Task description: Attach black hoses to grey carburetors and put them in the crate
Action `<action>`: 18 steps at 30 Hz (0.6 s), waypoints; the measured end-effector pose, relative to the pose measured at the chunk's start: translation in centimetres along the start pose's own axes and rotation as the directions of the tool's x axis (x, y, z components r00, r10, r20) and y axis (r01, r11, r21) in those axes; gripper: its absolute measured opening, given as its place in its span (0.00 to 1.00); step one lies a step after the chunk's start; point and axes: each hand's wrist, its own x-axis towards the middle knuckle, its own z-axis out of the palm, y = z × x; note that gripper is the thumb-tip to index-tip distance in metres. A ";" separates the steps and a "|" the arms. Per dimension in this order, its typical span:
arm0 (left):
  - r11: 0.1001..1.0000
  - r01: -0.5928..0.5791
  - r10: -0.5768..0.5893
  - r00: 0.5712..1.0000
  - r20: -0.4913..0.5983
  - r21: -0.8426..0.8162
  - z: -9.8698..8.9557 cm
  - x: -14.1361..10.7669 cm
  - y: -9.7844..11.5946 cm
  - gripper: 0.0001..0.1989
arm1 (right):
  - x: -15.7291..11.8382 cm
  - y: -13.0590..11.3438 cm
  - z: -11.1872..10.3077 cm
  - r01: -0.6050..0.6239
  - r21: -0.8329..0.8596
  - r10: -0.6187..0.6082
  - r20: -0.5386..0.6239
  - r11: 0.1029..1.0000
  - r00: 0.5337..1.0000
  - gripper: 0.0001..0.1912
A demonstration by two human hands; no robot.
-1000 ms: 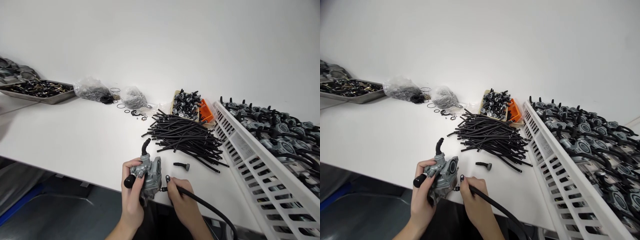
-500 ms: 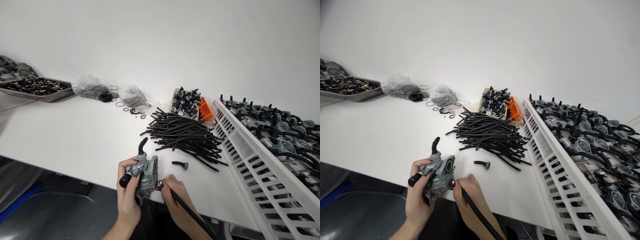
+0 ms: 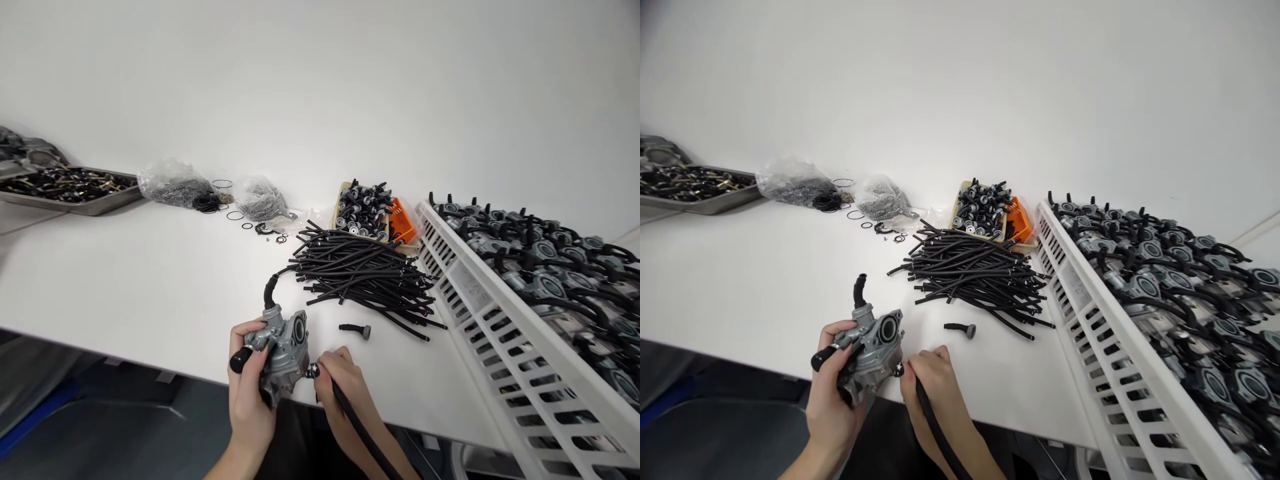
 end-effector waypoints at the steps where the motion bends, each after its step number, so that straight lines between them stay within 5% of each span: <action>1: 0.998 0.047 -0.046 0.999 0.005 -0.033 0.1 -0.1 0.0 0.08 | 0.0 -0.2 -0.3 -0.065 0.028 0.064 0.037 0.997 0.997 0.17; 5: 0.974 0.169 -0.166 0.986 0.031 -0.148 0.3 0.0 0.5 0.11 | -0.1 -0.9 -1.5 -0.217 0.193 0.195 0.125 0.957 0.973 0.19; 12: 0.937 0.255 -0.253 0.967 0.041 -0.238 0.4 0.3 1.2 0.15 | -0.9 0.1 -1.5 -0.098 0.517 0.130 -0.025 0.850 0.991 0.23; 18: 0.882 0.403 -0.354 0.909 0.218 -0.246 0.9 -0.4 2.0 0.18 | -0.8 0.6 -0.6 -0.035 0.661 0.236 -0.218 0.750 0.947 0.22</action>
